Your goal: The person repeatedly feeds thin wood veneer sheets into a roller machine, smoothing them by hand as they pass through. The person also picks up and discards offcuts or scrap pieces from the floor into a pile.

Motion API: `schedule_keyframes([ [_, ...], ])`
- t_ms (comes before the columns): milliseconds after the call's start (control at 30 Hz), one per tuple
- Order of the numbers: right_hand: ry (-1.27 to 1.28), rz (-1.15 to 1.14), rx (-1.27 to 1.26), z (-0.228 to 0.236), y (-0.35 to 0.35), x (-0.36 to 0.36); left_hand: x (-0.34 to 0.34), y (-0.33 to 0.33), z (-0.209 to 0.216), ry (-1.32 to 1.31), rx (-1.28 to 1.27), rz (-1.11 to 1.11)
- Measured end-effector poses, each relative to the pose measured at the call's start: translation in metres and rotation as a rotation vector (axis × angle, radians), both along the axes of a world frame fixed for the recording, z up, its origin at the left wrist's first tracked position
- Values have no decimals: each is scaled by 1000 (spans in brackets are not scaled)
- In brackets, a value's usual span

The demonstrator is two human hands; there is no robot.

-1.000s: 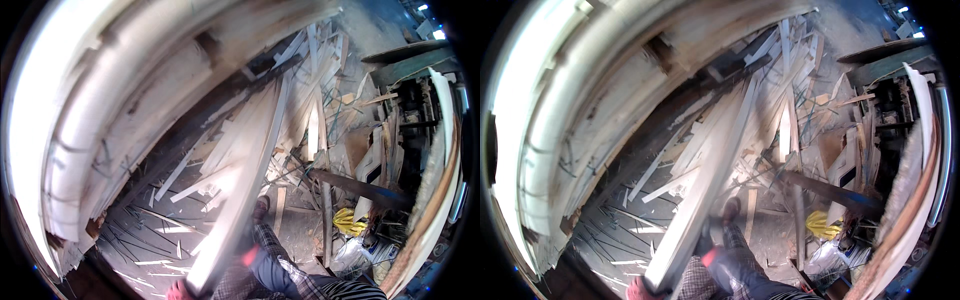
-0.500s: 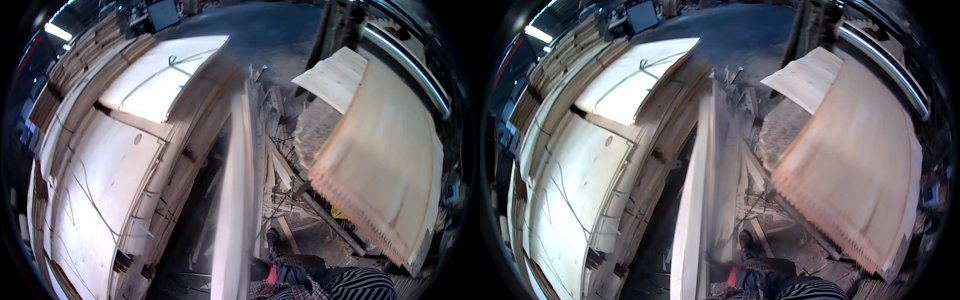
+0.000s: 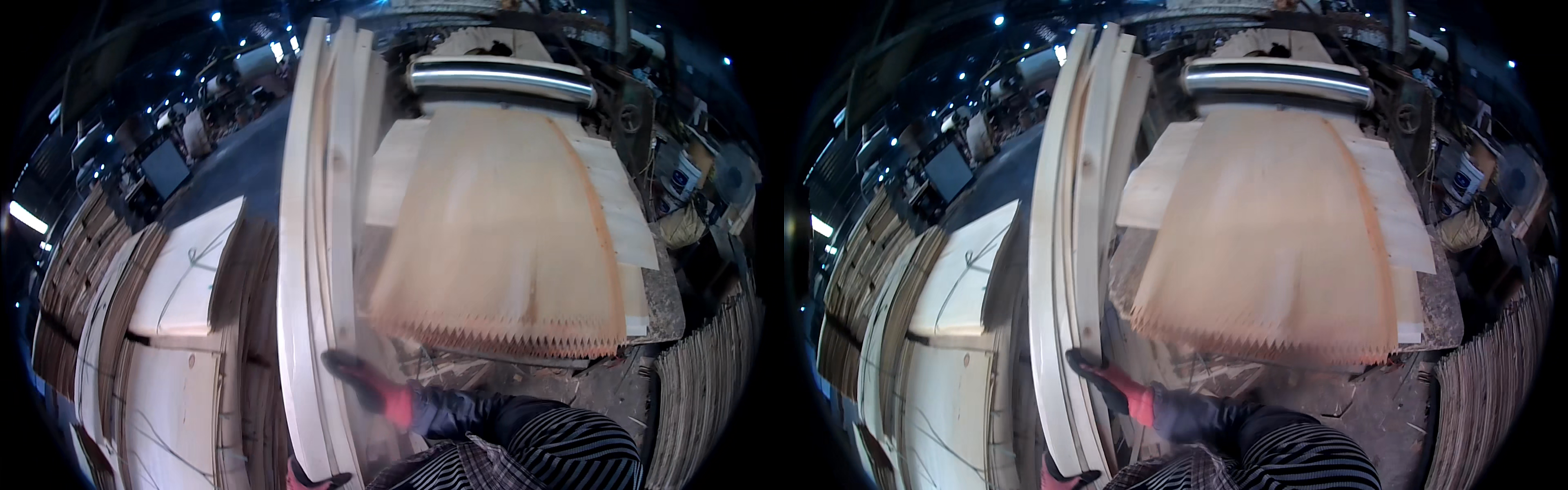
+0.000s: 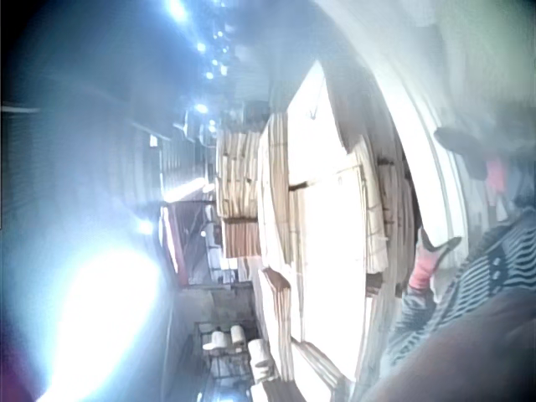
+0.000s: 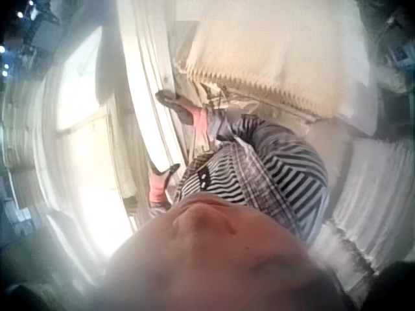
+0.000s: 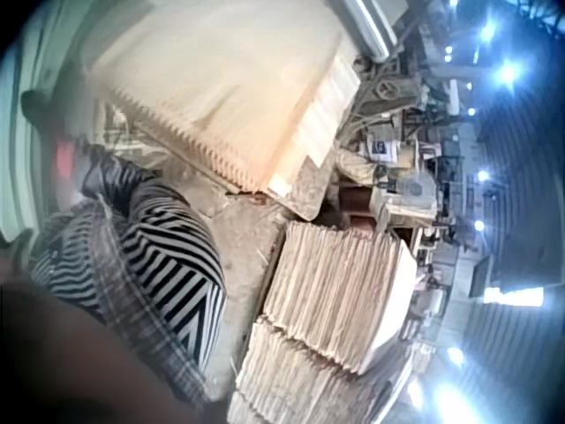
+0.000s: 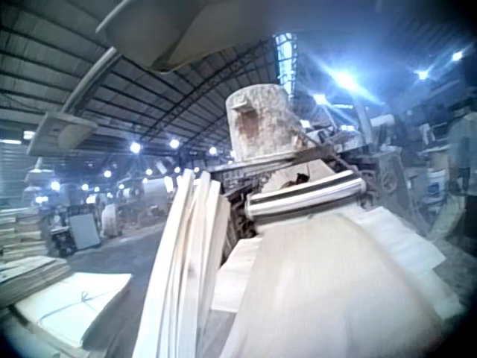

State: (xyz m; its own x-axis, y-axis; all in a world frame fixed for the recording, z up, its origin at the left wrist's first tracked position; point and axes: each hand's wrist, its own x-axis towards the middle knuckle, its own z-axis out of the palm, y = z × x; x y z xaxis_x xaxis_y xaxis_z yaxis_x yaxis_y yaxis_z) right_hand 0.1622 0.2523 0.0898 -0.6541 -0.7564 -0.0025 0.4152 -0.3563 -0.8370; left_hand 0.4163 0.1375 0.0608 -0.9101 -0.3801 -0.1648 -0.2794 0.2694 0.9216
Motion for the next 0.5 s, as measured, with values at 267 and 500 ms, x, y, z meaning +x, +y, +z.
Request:
schedule_keyframes([
  [267, -217, -605, 5, 16, 95, -269, -339, 49, 78, 73, 71, -397],
  [500, 201, -845, 542, -29, 198, -343, -471, 58, -70, 18, -642, -419],
])
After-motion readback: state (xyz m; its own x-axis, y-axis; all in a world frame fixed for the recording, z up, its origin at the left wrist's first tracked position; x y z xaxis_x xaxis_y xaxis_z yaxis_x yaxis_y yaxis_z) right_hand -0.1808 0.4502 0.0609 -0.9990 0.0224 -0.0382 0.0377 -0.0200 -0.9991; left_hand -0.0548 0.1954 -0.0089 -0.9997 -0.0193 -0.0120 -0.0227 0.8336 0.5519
